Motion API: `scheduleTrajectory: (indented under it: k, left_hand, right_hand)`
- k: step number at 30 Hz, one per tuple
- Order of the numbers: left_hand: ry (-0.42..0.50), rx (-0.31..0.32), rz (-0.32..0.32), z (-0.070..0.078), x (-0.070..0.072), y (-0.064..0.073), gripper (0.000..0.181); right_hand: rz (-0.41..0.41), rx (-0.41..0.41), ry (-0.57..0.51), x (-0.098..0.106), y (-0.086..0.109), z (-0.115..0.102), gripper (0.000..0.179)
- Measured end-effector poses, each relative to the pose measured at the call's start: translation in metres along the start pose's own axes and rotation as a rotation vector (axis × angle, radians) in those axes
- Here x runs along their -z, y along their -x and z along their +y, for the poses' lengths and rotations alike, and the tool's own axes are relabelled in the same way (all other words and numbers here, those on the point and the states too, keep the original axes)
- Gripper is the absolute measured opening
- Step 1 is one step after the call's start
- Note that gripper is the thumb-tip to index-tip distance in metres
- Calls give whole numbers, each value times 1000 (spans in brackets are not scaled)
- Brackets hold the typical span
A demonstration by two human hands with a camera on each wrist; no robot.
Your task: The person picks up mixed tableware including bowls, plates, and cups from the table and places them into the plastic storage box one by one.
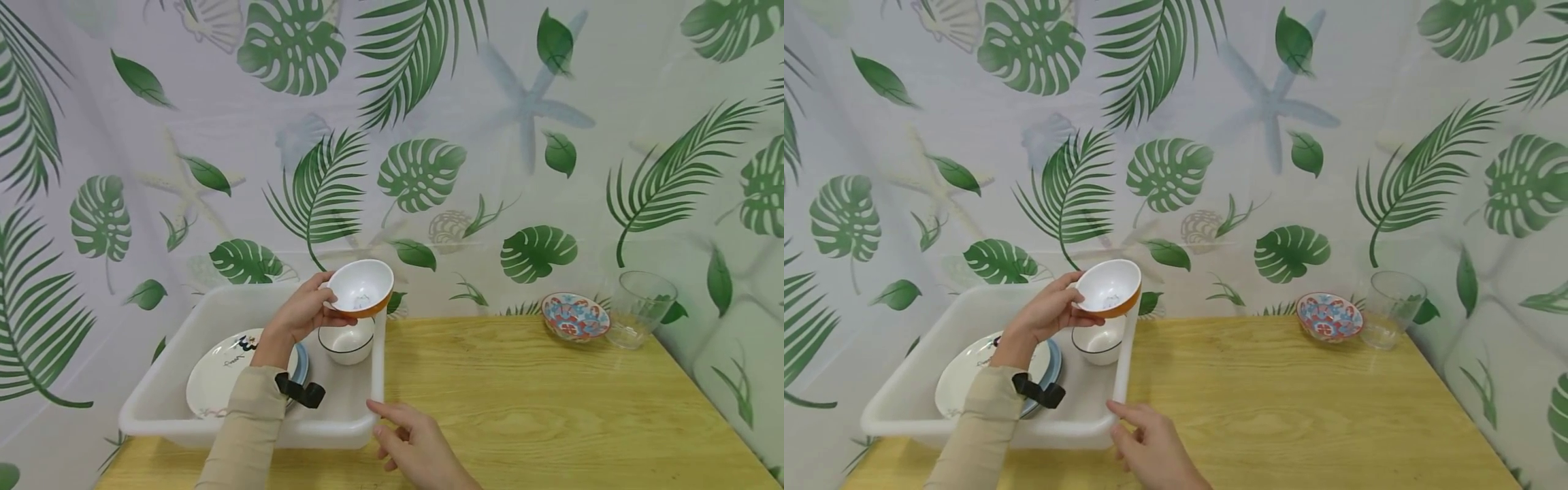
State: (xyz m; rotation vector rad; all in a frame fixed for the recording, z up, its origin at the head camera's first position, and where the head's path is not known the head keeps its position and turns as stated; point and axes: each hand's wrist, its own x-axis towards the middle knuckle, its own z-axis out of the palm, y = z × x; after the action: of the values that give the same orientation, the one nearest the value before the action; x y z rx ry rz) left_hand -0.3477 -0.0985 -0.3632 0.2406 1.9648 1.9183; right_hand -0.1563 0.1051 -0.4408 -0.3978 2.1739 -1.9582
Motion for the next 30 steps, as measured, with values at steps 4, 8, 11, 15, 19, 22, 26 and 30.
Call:
scheduleTrajectory:
  k: [4,8,11,15,19,22,26,30]
  left_hand:
    - [22,18,15,-6,4,-5,65]
    - [44,20,23,-10,7,-8,66]
    - [47,30,38,-13,9,-10,66]
    - [41,49,67,-16,12,-11,64]
    - [43,59,94,-18,13,-10,62]
    - [47,65,108,-20,14,-9,62]
    - [48,75,122,-21,15,-8,62]
    - [33,81,137,-22,15,-6,63]
  right_hand:
    - [7,10,0,-1,0,0,39]
    - [9,17,-8,-1,0,0,39]
    - [9,18,-12,-1,-1,0,38]
    - [11,8,-11,-1,-1,0,38]
    - [11,-5,0,-1,-1,0,38]
    - [8,-8,3,0,0,0,38]
    - [10,-4,11,0,2,0,38]
    - [7,-1,17,0,3,0,38]
